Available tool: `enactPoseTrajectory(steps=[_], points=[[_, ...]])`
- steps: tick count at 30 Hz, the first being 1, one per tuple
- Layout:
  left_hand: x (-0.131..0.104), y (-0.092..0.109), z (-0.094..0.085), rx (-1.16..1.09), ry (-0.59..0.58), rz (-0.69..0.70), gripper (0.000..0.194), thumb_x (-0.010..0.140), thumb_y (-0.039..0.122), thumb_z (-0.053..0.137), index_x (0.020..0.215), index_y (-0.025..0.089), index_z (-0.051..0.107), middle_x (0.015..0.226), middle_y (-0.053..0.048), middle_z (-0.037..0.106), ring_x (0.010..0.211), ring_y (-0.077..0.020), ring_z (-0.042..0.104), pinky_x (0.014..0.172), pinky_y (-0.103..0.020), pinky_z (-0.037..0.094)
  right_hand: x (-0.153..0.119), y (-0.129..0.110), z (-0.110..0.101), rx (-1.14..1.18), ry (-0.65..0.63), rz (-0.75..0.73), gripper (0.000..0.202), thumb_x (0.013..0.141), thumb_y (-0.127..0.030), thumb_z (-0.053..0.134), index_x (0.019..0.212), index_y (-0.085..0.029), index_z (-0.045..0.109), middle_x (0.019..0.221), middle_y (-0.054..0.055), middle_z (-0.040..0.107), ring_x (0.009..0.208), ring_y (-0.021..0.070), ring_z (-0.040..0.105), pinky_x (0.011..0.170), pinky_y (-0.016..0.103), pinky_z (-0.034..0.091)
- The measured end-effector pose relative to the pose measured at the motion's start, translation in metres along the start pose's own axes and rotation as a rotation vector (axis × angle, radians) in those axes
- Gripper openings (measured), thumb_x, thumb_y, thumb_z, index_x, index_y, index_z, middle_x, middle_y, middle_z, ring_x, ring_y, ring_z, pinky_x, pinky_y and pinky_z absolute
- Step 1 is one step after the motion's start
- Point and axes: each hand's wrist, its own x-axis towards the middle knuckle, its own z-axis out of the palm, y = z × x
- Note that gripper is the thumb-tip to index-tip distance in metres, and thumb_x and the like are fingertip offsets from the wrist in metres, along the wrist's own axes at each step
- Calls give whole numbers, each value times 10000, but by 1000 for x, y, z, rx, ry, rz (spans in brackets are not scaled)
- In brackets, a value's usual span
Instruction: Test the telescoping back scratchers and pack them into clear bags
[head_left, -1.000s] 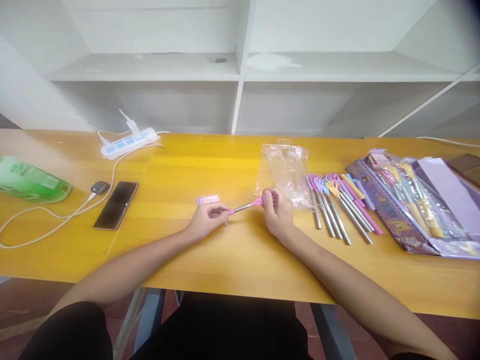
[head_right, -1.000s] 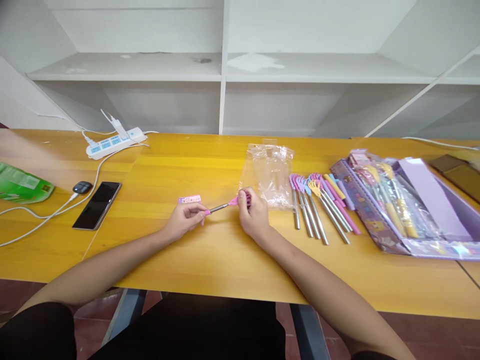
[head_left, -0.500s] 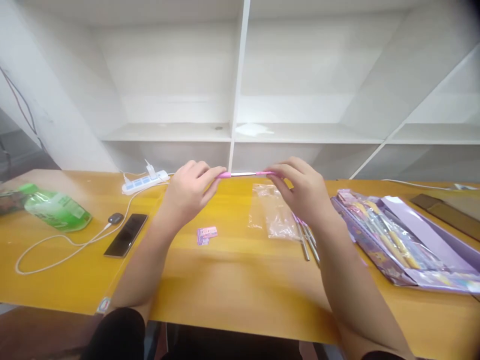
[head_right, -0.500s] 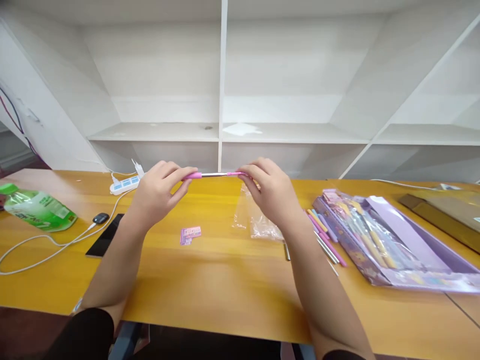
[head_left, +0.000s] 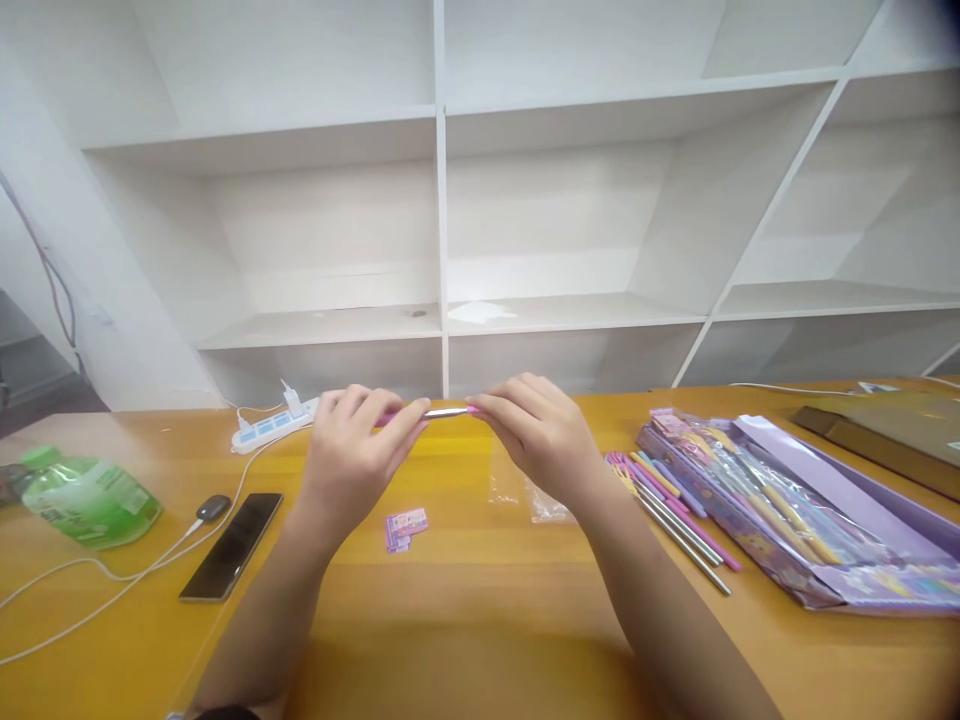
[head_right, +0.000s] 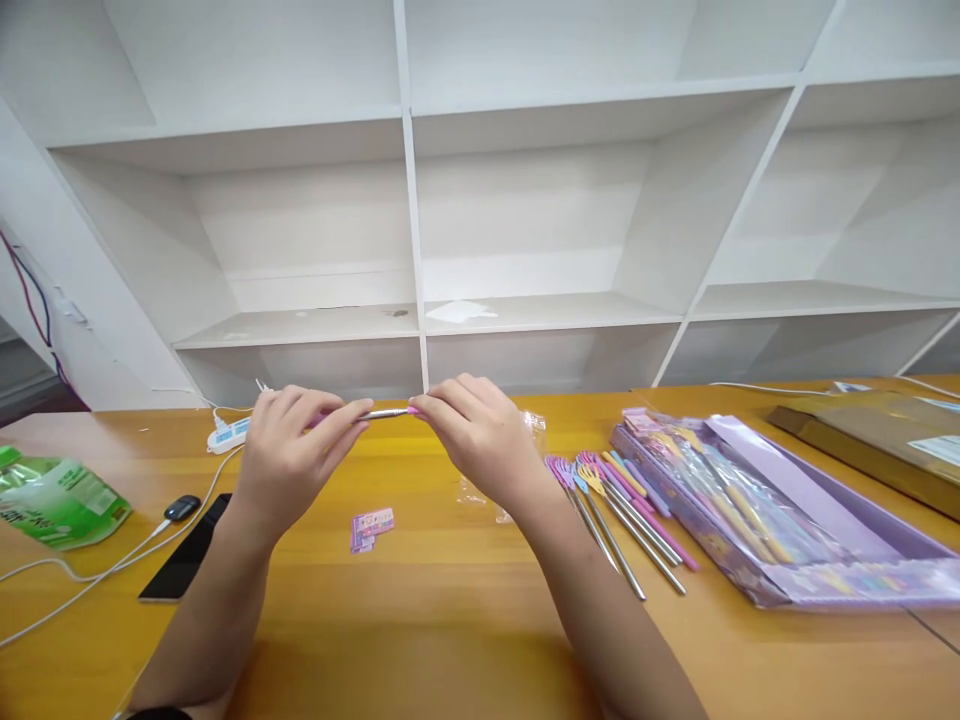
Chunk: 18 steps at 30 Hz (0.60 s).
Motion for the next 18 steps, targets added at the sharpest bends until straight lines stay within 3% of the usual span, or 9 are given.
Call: enactPoseTrajectory(steps=[7,10,18], points=[[-2,1,8,-79,-13,35,34,1057,242,726,1076,214,725,820,-27,670,745,-186,499,675,-348,340,-2,3,-10,-22,7,-60,195,1075,-118,651,1195,-268,683,983,24,811,817,184,642,758,368,461],[0,-2,6,-38,8,57,70,1040,245,755,1001,211,708,794,-12,672,731,-178,491,690,-365,324,-3,8,-11,-34,5,-100,246,1074,-80,633,1239,-259,669,1009,23,816,847,176,648,804,365,473],[4,-14,6,58,124,31,155,969,195,838,974,241,691,813,31,756,849,-208,640,829,-421,355,-3,22,-16,-80,91,-144,277,1018,-7,670,1212,-204,679,983,39,810,855,176,643,826,366,493]])
